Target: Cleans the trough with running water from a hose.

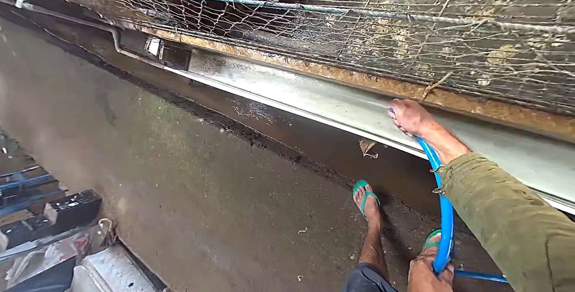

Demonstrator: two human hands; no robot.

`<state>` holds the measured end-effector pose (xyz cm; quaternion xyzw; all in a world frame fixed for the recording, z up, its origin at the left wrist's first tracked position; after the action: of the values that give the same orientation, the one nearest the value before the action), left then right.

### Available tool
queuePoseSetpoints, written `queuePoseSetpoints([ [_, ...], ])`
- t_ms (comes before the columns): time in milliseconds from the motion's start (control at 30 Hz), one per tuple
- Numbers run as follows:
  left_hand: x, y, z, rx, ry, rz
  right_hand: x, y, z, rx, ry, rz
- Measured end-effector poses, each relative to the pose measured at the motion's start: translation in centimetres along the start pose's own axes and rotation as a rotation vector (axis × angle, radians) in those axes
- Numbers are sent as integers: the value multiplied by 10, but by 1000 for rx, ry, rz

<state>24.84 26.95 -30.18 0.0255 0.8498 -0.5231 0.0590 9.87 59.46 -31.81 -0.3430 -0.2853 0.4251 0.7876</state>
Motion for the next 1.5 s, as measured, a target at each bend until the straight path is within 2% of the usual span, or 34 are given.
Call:
queuePoseSetpoints([
  [267, -3, 2, 0, -27, 6, 13, -7, 2, 3, 35, -36, 71],
  [467, -2, 2, 5, -55, -9, -5, -3, -2, 1, 28, 99, -1],
  [700, -3, 2, 6, -54, -7, -8, -5, -4, 3, 40, 137, 24],
  [900, -4, 6, 9, -26, 3, 0, -7, -2, 4, 67, -13, 24],
  [1033, 5, 5, 16, 29, -6, 21, -3, -9, 16, 181, -363, -106],
  [1100, 12, -1, 18, 87, 3, 45, -5, -23, 25, 129, -465, -189],
  [1200, 25, -12, 29, 124, 17, 34, -19, -45, 39, 67, -423, -295],
  [1300, 32, -24, 46, 140, 12, 13, -43, -63, 58, 82, -343, -326],
  [1500, 45, -47, 64, 117, -13, 38, -102, -96, 101, 122, -335, -312],
])
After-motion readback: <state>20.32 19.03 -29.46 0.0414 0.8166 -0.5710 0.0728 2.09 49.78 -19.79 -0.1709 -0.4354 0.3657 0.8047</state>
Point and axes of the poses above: each hand's wrist, its own y-axis towards the middle knuckle, its own x-axis out of the back of the hand, z = x × y, the point moved 3 cm from there along y, towards the middle knuckle, and after that the axes turned 5 degrees about z, right-handed, at the moved point
